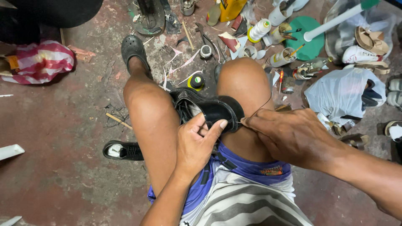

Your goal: The person sits on the floor and sews a black shoe using a needle and thread. They repeatedly push the needle through the shoe's sole and pull the thread to stitch the parts together.

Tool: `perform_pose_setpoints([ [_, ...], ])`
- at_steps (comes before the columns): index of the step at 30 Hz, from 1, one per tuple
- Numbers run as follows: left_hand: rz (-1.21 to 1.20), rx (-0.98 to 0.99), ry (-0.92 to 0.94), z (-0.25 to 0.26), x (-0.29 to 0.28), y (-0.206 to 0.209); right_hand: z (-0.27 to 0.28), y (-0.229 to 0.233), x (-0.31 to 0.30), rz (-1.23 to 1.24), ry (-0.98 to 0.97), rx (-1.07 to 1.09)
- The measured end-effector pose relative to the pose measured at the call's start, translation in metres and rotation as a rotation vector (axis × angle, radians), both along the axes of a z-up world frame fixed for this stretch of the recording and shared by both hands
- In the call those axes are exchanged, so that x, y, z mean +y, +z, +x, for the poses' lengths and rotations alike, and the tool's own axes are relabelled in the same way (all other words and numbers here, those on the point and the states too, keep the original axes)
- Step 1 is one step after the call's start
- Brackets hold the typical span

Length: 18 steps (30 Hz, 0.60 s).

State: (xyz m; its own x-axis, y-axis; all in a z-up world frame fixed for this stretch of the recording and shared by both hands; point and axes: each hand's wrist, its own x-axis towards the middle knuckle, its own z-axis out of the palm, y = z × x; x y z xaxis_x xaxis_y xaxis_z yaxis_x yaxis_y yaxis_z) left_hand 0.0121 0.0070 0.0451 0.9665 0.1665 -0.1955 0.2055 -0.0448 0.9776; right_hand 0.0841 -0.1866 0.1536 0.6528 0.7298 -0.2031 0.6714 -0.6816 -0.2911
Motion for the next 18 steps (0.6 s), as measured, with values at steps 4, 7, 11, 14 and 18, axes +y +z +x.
perform_pose_setpoints([
  [4,0.048,0.032,0.023,0.002,-0.003,-0.005,0.003,-0.005,0.003,-0.135,-0.038,0.079],
  [7,0.090,0.017,0.029,0.006,-0.002,-0.005,0.003,-0.008,0.012,-0.085,-0.006,0.032],
  [11,0.086,-0.006,0.023,0.010,0.001,0.000,0.002,-0.010,0.028,-0.200,-0.052,0.072],
  [14,0.012,0.047,0.003,0.011,0.003,0.005,0.001,-0.013,0.042,-0.167,-0.062,0.021],
  [18,0.017,0.068,-0.024,0.014,0.007,0.005,0.005,-0.014,0.042,-0.085,0.000,-0.028],
])
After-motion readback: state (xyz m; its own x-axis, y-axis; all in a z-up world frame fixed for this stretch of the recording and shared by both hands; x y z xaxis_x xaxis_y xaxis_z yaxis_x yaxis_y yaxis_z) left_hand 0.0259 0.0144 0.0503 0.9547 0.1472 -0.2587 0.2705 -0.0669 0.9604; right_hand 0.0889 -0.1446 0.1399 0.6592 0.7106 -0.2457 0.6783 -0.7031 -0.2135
